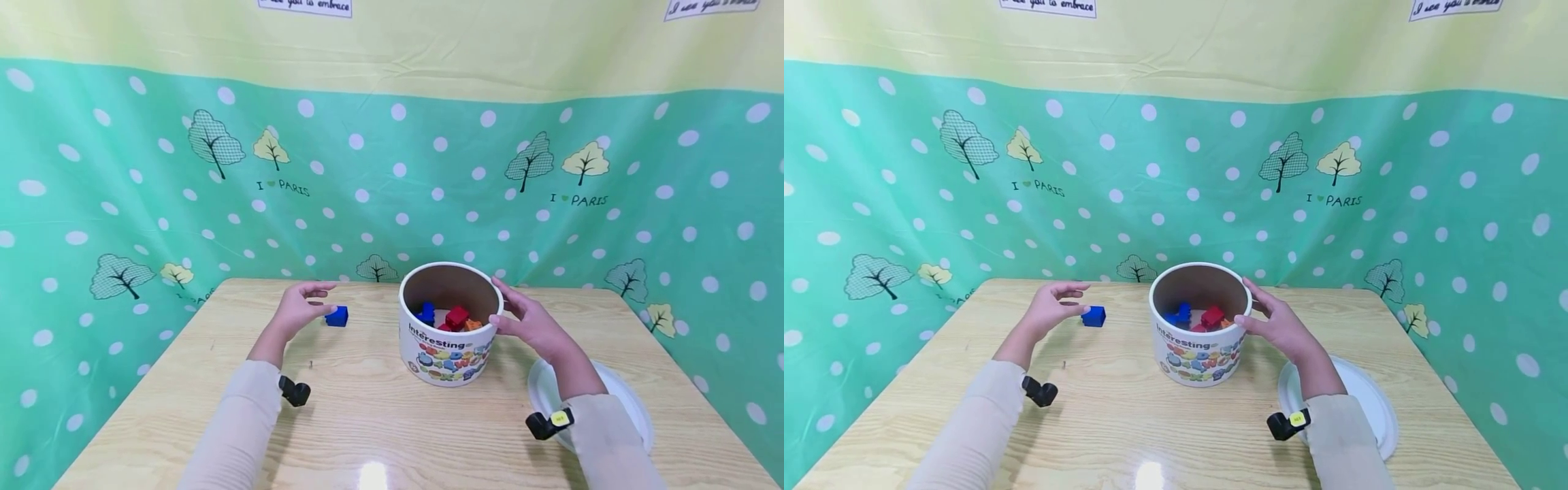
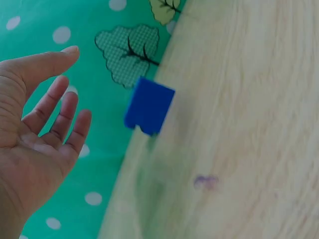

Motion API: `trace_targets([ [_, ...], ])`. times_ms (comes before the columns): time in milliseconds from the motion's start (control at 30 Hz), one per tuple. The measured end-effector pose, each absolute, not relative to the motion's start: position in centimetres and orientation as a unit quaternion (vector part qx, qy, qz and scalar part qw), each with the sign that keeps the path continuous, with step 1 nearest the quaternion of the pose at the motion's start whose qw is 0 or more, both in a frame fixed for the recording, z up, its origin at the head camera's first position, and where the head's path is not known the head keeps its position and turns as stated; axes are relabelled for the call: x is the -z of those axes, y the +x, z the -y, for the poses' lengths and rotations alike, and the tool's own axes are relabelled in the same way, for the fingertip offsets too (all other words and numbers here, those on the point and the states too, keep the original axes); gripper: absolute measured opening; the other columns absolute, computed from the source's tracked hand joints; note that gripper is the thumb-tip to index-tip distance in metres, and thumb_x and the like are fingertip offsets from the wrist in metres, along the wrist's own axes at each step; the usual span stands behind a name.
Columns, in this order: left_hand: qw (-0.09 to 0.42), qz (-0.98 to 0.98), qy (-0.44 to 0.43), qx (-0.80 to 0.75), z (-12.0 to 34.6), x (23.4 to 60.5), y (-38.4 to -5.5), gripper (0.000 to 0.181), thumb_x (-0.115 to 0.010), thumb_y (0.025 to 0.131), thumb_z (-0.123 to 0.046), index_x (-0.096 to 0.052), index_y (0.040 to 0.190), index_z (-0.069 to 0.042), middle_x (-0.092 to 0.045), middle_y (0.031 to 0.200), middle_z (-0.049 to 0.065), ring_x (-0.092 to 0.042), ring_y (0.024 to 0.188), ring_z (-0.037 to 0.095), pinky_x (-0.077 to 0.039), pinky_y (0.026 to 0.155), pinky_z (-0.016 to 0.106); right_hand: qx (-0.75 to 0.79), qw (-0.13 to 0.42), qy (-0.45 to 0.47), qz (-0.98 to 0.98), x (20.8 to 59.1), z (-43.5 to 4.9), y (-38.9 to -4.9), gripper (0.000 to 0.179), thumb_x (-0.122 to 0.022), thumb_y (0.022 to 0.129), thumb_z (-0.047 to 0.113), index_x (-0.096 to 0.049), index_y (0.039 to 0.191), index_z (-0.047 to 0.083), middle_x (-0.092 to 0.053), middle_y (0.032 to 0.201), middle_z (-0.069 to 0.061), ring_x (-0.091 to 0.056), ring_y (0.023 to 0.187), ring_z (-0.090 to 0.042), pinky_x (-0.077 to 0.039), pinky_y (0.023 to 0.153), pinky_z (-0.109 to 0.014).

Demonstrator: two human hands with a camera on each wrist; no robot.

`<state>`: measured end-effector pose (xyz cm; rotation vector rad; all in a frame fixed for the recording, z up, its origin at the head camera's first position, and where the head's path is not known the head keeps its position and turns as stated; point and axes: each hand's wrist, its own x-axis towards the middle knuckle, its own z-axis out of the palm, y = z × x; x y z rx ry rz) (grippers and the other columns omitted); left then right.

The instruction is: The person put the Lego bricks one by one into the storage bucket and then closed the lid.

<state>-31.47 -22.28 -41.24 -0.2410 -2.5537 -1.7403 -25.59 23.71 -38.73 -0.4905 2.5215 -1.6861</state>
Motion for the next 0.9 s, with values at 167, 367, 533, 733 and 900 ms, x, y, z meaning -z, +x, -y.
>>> trace_targets([
  [167, 0.012, 0.823, -0.059, 0.564, 23.3, 42.3, -31.4, 0.051, -0.079, 0.081, -0.008, -0.063, 0.130, -0.009, -0.053, 0.136, 0.019, -0.049, 0.125, 0.035, -0.050, 0.096, 0.043, 0.545, 0.035, -0.155, -0.823, 38.6, -23.5, -25.5, 0.080, -0.070, 0.091, 0.032, -0.023, 0.156, 0.028, -0.028, 0.157, -0.015, -0.027, 0.140, -0.042, -0.047, 0.095, -0.054],
  [367, 0.000, 0.821, -0.043, 0.569, 24.2, 43.8, -31.6, 0.059, -0.079, 0.081, -0.009, -0.056, 0.136, -0.005, -0.053, 0.137, 0.019, -0.048, 0.127, 0.033, -0.044, 0.102, 0.046, 0.547, 0.037, -0.154, -0.822, 38.5, -23.5, -25.5, 0.081, -0.070, 0.091, 0.032, -0.022, 0.157, 0.025, -0.028, 0.157, -0.014, -0.026, 0.141, -0.042, -0.047, 0.095, -0.054],
  [533, -0.020, 0.811, -0.026, 0.584, 24.4, 44.7, -31.6, 0.066, -0.082, 0.078, -0.013, -0.054, 0.139, -0.009, -0.054, 0.138, 0.018, -0.047, 0.129, 0.033, -0.037, 0.108, 0.050, 0.550, 0.039, -0.151, -0.820, 38.5, -23.5, -25.6, 0.081, -0.071, 0.091, 0.032, -0.023, 0.156, 0.026, -0.028, 0.157, -0.013, -0.027, 0.140, -0.042, -0.046, 0.096, -0.054],
  [733, -0.029, 0.808, -0.040, 0.587, 23.9, 45.4, -32.0, 0.068, -0.083, 0.077, -0.011, -0.054, 0.139, -0.009, -0.053, 0.139, 0.015, -0.046, 0.132, 0.031, -0.037, 0.108, 0.048, 0.545, 0.039, -0.142, -0.826, 38.5, -23.5, -25.7, 0.082, -0.071, 0.090, 0.034, -0.023, 0.156, 0.028, -0.028, 0.157, -0.014, -0.027, 0.141, -0.041, -0.045, 0.097, -0.055],
  [900, -0.033, 0.809, -0.044, 0.586, 23.5, 45.6, -32.6, 0.068, -0.081, 0.077, -0.006, -0.054, 0.139, -0.009, -0.053, 0.140, 0.016, -0.045, 0.132, 0.032, -0.038, 0.108, 0.046, 0.548, 0.040, -0.142, -0.824, 38.5, -23.4, -25.6, 0.082, -0.071, 0.090, 0.034, -0.023, 0.156, 0.028, -0.028, 0.157, -0.013, -0.028, 0.141, -0.041, -0.045, 0.097, -0.055],
])
